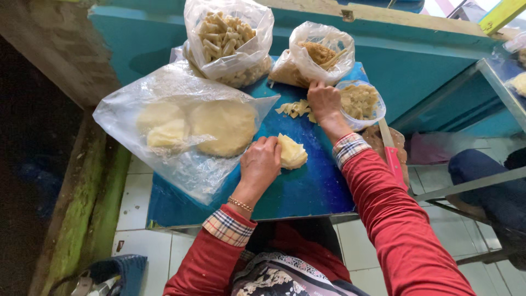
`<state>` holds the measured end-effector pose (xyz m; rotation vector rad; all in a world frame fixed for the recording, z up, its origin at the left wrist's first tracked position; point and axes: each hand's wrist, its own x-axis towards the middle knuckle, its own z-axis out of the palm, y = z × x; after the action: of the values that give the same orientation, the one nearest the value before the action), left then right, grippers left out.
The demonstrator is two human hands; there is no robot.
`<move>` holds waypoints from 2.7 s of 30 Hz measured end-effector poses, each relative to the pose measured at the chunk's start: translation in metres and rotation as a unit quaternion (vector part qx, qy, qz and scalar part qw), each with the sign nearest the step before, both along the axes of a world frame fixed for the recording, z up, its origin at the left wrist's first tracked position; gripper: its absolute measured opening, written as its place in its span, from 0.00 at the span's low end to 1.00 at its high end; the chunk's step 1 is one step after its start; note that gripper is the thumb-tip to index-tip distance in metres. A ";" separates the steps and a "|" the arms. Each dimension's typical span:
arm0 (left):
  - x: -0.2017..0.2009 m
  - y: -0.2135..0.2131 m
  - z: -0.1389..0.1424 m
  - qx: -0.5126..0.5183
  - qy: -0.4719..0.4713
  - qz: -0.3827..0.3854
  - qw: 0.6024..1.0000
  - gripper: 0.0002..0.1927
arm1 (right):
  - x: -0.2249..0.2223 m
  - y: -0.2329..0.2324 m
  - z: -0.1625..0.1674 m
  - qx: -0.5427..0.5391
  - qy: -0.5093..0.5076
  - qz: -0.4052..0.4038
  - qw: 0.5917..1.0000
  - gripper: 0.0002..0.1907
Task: The person sits at a small blue table and repeatedly assembles filled pastries. They take pieces of dough, flatten and stretch them into thin squares by hand, scoop brown filling from a plastic container onto a wrapper, then fold and pinch the wrapper closed around the filling, setting finished pieces aside.
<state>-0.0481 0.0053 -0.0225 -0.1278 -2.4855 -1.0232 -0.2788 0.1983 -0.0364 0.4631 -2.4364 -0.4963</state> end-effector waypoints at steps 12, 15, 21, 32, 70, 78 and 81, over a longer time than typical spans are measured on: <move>0.001 -0.002 0.006 0.038 0.026 0.009 0.999 0.08 | 0.024 0.017 0.039 -0.297 -0.141 0.127 0.936 0.10; 0.001 -0.002 0.011 0.072 0.064 -0.003 0.995 0.07 | 0.036 0.034 0.060 -0.551 -0.362 0.111 0.744 0.08; 0.004 0.001 0.026 0.105 0.107 -0.031 0.988 0.08 | 0.070 0.051 0.070 -0.672 -0.492 0.158 0.531 0.09; 0.000 0.000 0.026 0.226 0.074 -0.158 0.958 0.09 | 0.154 0.021 0.069 -0.620 -0.542 0.255 0.507 0.08; 0.012 0.049 0.045 0.200 -0.108 -0.241 0.944 0.10 | 0.233 0.065 0.024 -0.818 -0.418 0.204 0.337 0.10; 0.035 0.041 0.054 0.101 -0.044 -0.354 0.929 0.07 | 0.271 0.060 0.016 -0.815 -0.366 0.214 0.394 0.02; 0.039 0.036 0.057 0.153 -0.076 -0.446 0.879 0.06 | 0.282 0.060 0.009 -0.874 -0.382 0.197 0.228 0.04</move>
<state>-0.0089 0.0410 0.0349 -1.2160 -2.3413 -1.8130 0.0032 0.2587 -0.0276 0.0951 -1.5164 2.9606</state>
